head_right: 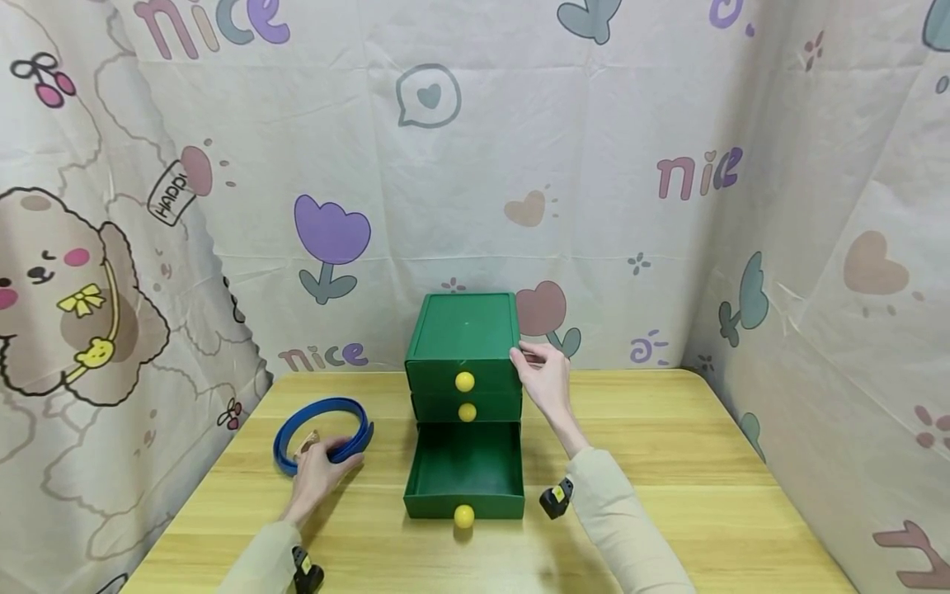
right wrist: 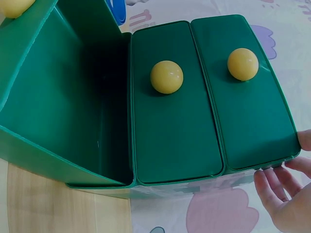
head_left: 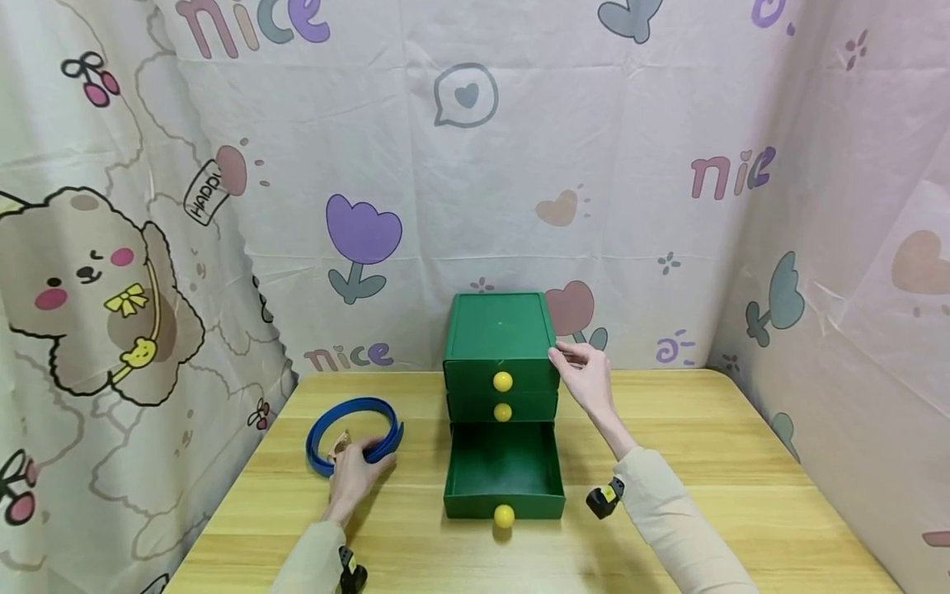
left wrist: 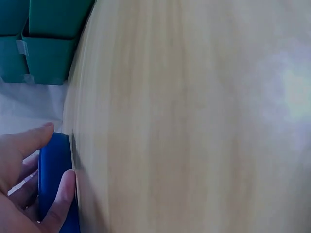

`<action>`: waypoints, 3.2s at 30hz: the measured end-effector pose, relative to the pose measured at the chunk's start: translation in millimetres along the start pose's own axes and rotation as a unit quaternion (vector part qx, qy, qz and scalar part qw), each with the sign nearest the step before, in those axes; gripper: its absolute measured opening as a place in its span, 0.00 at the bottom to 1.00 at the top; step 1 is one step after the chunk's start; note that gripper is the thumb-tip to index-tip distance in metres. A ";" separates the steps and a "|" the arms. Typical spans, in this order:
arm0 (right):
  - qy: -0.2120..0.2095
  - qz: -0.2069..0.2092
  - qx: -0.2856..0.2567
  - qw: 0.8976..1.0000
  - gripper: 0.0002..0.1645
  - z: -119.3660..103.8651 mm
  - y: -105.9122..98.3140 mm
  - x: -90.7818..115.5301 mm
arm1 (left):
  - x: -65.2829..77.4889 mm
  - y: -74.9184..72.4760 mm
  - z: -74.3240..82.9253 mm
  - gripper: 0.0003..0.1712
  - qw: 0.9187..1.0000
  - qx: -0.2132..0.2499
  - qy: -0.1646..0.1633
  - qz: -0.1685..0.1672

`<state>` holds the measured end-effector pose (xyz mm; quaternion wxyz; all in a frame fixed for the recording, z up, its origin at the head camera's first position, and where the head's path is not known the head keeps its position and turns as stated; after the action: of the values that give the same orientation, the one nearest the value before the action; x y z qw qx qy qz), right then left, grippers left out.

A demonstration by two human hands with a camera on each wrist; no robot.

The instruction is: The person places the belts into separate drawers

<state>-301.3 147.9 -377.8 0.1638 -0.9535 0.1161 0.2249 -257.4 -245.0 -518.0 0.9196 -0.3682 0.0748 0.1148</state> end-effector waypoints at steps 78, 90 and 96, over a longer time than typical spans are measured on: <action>-0.032 0.017 0.006 0.999 0.18 -0.6 -1.0 1.6 | 1.4 -15.7 11.2 0.15 0.999 -0.044 0.005 0.031; -0.007 0.006 0.009 1.000 0.17 0.5 -1.2 0.6 | 2.0 -25.1 29.0 0.16 0.998 -0.055 0.024 0.023; -0.005 0.007 0.009 1.000 0.17 2.2 0.0 1.3 | 5.1 -31.1 40.1 0.16 0.998 -0.047 0.030 0.023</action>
<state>-301.1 148.5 -380.2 0.1710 -0.9501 0.1239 0.2296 -242.2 -238.2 -469.8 0.8958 -0.4122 0.1057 0.1284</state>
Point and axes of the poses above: each hand's wrist, its own x-axis away from the middle knuckle, its own y-axis out of the palm, z = x × y, the point moved 2 cm from there along -x, towards the middle knuckle, and after that the axes turned 3 degrees about x, right-handed, at the moved point
